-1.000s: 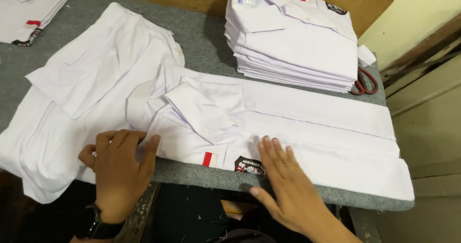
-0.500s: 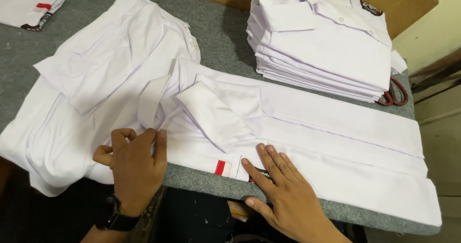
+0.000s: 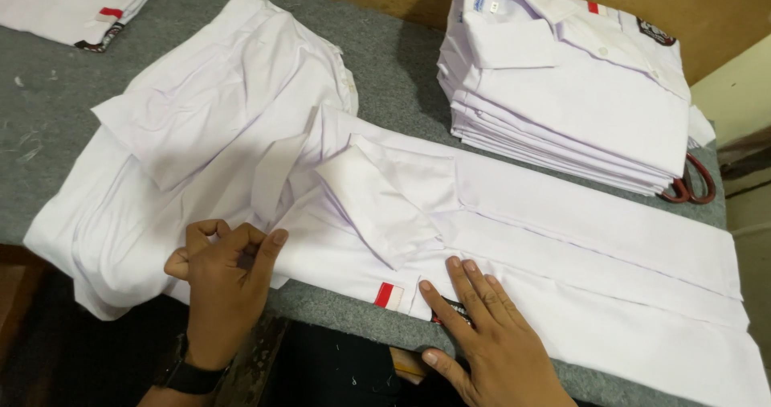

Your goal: Folding a white collared shirt precisely on a workbench and preparing it for stacking.

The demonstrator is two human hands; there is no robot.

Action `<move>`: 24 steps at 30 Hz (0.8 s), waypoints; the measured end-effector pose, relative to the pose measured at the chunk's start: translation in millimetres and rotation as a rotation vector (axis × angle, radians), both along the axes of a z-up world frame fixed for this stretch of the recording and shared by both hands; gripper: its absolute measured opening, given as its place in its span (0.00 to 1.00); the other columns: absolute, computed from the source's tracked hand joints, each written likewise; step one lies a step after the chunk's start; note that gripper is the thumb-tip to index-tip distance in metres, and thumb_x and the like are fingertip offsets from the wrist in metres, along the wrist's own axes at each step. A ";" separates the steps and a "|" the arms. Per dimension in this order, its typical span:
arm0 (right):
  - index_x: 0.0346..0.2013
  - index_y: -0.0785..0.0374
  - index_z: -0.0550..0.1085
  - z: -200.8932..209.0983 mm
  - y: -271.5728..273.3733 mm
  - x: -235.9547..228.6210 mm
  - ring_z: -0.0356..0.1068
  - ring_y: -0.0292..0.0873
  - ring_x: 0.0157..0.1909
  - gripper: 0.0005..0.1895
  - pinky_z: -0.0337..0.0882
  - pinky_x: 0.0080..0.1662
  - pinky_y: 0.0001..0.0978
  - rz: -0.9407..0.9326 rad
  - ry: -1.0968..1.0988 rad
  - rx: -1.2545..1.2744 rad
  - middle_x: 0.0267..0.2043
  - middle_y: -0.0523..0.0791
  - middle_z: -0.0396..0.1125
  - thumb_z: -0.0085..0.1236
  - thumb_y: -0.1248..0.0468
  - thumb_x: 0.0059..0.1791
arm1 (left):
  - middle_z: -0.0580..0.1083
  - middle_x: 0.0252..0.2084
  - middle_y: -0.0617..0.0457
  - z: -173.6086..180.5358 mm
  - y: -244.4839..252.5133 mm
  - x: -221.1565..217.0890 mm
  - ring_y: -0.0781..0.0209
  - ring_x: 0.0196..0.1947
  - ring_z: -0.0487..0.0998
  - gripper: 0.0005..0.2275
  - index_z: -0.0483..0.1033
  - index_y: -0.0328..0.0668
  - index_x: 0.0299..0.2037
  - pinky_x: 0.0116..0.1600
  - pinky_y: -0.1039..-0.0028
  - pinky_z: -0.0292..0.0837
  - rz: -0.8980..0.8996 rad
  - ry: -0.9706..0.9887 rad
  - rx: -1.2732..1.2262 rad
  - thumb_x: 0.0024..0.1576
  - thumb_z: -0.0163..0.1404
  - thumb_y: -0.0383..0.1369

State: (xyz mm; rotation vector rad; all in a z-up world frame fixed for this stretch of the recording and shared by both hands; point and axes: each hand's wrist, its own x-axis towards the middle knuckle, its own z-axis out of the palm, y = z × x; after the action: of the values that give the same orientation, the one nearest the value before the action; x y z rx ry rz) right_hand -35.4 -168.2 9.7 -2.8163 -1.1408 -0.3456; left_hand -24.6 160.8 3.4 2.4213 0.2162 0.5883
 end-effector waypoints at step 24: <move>0.53 0.65 0.72 37.7 65.9 82.6 0.66 0.50 0.39 0.16 0.68 0.43 0.39 0.221 -0.356 -0.039 0.44 0.48 0.68 0.49 0.68 0.50 | 0.49 0.78 0.37 -9.0 -59.0 -24.2 0.39 0.78 0.47 0.30 0.63 0.62 0.72 0.76 0.50 0.43 -0.354 -0.090 0.487 0.63 0.33 0.61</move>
State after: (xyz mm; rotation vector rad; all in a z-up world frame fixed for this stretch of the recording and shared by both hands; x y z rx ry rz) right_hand 47.2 -102.3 47.4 -2.6905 -1.5226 -0.8375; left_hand -48.8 101.9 -5.5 2.7916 -0.4351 0.6373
